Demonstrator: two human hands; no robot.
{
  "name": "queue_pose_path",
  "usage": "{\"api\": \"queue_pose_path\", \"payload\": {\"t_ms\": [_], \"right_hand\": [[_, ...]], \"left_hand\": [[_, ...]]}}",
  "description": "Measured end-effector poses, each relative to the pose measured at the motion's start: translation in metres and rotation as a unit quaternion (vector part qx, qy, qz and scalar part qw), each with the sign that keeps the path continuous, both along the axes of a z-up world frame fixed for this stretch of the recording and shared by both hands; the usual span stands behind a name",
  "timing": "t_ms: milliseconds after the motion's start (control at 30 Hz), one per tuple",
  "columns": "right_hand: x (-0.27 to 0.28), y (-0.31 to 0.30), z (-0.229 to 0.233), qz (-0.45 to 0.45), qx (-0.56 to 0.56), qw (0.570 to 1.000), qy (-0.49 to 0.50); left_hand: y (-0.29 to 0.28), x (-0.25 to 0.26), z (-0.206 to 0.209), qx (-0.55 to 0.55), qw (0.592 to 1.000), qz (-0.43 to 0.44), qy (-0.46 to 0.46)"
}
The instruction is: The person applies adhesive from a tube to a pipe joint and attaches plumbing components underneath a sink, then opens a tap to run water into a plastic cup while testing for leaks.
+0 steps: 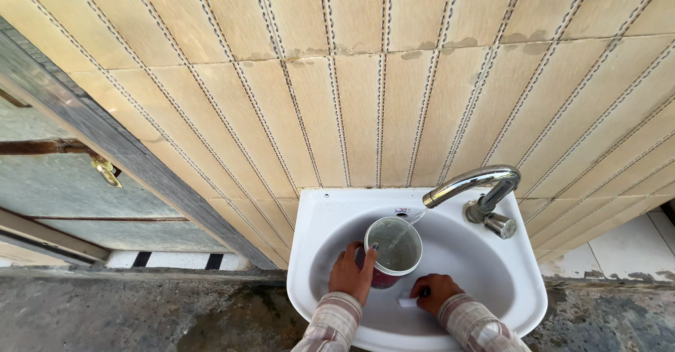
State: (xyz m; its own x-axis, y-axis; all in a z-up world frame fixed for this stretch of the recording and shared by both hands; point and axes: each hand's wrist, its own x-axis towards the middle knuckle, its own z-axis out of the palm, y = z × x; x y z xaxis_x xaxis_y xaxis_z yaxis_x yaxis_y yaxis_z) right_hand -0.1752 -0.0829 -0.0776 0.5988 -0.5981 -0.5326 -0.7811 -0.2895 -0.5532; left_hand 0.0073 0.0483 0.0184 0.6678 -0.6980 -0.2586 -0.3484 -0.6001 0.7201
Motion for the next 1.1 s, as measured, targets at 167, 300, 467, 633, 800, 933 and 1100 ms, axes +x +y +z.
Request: {"api": "queue_pose_path", "payload": {"t_ms": [167,300,467,633,800,933,1100], "right_hand": [[-0.02,-0.029,0.044,-0.139,-0.112,0.984,0.022],[-0.011,-0.035,0.089,-0.19,-0.288,0.913,-0.217],[0.016,-0.005,0.137,-0.087,-0.353,0.873,-0.325],[0.066,-0.035,0.096,0.214,-0.204,0.954,-0.053],[0.113,-0.063,0.026,0.261,-0.176,0.94,0.129],[0.119,-0.071,0.029,0.166,0.043,0.985,0.025],[0.084,-0.073,0.108,0.082,0.278,0.928,-0.234]], "left_hand": [[-0.04,-0.012,-0.053,-0.019,0.999,0.035,0.003],[-0.042,-0.027,-0.06,-0.062,0.985,0.078,0.14],[-0.025,-0.032,-0.035,-0.068,0.985,0.087,0.131],[-0.001,-0.007,-0.035,-0.054,0.991,0.025,-0.116],[0.019,-0.003,-0.049,-0.037,0.996,0.029,-0.071],[0.024,-0.002,-0.063,-0.082,0.993,0.024,-0.079],[0.016,0.011,-0.092,-0.13,0.984,0.099,0.069]]}}
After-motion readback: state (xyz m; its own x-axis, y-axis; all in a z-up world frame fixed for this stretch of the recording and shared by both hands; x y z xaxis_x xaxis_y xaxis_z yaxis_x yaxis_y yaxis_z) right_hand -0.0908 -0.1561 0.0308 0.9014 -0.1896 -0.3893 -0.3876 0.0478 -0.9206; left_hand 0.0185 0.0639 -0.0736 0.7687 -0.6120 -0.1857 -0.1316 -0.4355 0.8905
